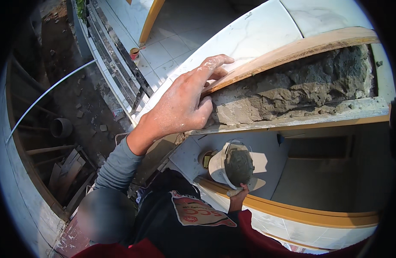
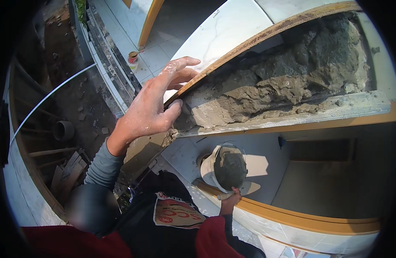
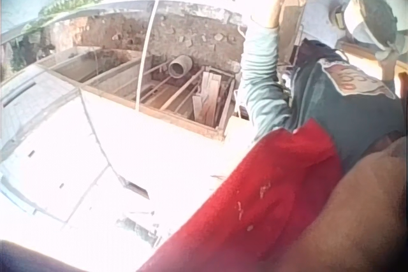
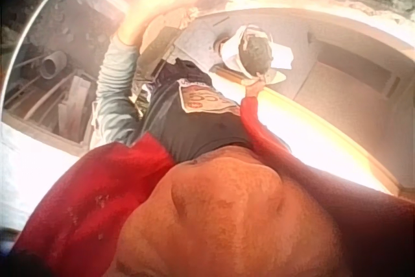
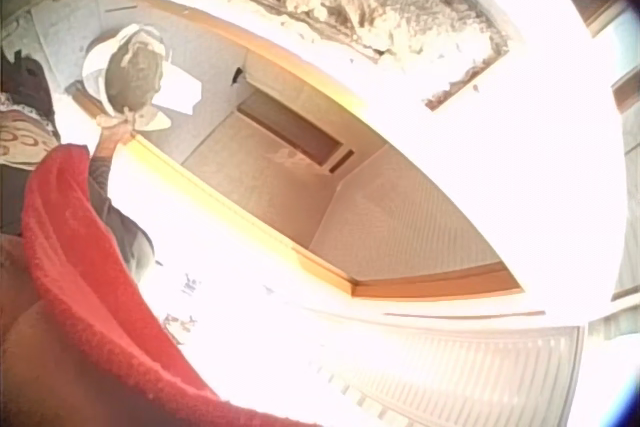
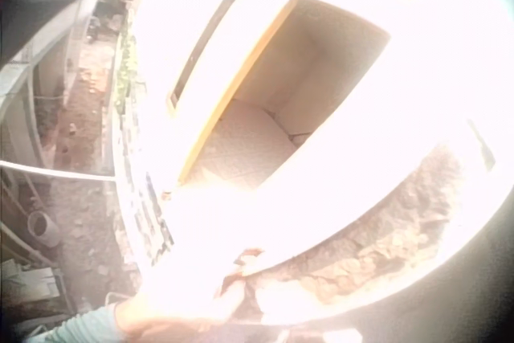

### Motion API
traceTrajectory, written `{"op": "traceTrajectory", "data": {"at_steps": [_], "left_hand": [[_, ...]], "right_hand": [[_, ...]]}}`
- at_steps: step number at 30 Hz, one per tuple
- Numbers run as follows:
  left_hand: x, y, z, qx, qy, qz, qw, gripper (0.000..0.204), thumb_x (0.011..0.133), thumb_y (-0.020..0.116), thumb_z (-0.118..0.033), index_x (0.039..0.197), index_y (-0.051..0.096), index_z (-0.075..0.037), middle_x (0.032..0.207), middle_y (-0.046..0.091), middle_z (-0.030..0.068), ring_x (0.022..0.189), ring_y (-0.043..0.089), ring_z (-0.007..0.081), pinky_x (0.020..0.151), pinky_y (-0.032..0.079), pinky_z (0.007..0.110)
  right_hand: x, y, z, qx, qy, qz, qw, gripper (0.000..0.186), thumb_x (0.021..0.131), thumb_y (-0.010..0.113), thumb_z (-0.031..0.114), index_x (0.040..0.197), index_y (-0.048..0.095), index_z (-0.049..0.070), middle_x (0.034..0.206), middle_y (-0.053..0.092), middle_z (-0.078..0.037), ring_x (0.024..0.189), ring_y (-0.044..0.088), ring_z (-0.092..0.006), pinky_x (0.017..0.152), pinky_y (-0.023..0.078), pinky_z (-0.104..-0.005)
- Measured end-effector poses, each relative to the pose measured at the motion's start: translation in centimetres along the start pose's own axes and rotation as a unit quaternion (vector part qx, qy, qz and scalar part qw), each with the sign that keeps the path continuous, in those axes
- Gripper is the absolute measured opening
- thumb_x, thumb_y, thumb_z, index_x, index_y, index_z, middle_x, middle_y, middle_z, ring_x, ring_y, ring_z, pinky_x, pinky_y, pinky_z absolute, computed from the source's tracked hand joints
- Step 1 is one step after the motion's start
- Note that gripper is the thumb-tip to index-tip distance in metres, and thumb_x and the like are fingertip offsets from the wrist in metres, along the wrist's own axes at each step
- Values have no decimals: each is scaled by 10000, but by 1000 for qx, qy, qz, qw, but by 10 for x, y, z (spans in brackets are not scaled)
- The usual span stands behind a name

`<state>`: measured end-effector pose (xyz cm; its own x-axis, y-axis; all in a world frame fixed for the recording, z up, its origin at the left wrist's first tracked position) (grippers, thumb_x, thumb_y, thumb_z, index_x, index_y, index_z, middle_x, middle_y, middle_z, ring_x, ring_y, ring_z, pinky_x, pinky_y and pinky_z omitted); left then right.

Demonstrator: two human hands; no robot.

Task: The person uses a hammer on a window frame before applying mortar from a bucket using a trowel. They then place a tile onto the mortar and tap it with the hammer to secure it.

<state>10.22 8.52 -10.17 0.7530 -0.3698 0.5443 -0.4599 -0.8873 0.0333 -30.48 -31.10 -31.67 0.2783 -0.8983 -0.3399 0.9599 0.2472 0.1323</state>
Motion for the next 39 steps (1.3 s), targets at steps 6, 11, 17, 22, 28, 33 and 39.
{"op": "traceTrajectory", "data": {"at_steps": [6, 11, 17, 22, 28, 33, 39], "left_hand": [[-4, 2, 7, 86, 60, -32, 994, 739, 671, 480, 41, 1408, 451, -16, 1346, 569, 198, 1182, 610, 328, 1044, 483, 469], [-6, 4, 11, 16, 30, -5, 999, 725, 672, 483, 31, 1396, 465, -12, 1339, 578, 196, 1184, 599, 328, 1022, 488, 461], [-3, -3, -11, 40, 126, -71, 989, 719, 680, 571, 39, 1390, 493, -43, 1300, 588, 197, 1205, 572, 360, 1009, 485, 485], [7, 5, -28, 353, 267, -108, 890, 569, 647, 698, 34, 1166, 675, -199, 1430, 471, 167, 1286, 464, 377, 993, 454, 468], [15, 29, -40, 500, 217, -138, 827, 344, 675, 731, -10, 984, 700, -157, 1498, 397, 166, 1374, 350, 366, 1013, 373, 502], [16, 33, -43, 515, 202, -128, 823, 159, 746, 749, -75, 900, 765, -112, 1531, 362, 155, 1399, 302, 365, 1069, 289, 511], [12, 35, -42, 529, 200, -136, 813, 143, 752, 758, -55, 892, 761, -84, 1540, 350, 160, 1415, 270, 384, 1084, 284, 500]], "right_hand": [[-12, 0, 4, 0, -3, 16, 1000, 538, 648, 619, 87, 1184, 591, 48, 1158, 633, -106, 1091, 615, -305, 979, 503, -459], [-26, 6, 9, -7, 28, 32, 999, 578, 659, 601, 105, 1234, 568, 54, 1216, 615, -111, 1144, 594, -317, 1017, 484, -467], [-26, -5, 0, 9, 22, 33, 999, 591, 651, 598, 94, 1239, 556, 49, 1213, 606, -108, 1156, 585, -317, 1030, 473, -463], [-35, 8, -4, 36, 18, 26, 999, 588, 646, 600, 77, 1231, 549, 49, 1211, 598, -106, 1148, 583, -313, 1033, 464, -457], [-39, 13, -15, 55, 17, -1, 998, 539, 654, 608, 85, 1190, 569, 39, 1172, 610, -105, 1118, 590, -308, 1023, 465, -452], [-37, 8, -25, 68, 8, 4, 998, 465, 668, 616, 93, 1129, 591, 40, 1116, 620, -103, 1072, 607, -305, 983, 488, -453], [-19, -3, -38, 66, 4, -28, 997, 486, 666, 623, 82, 1150, 587, 47, 1112, 622, -96, 1052, 616, -297, 961, 503, -447]]}}
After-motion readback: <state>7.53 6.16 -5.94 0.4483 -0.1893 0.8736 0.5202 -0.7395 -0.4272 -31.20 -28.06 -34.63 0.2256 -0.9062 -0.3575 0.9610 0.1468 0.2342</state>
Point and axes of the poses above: each hand's wrist, its own x-axis towards the middle knuckle, its own y-axis out of the palm, z = x × y, the point moved 2 cm from there along x, towards the middle knuckle
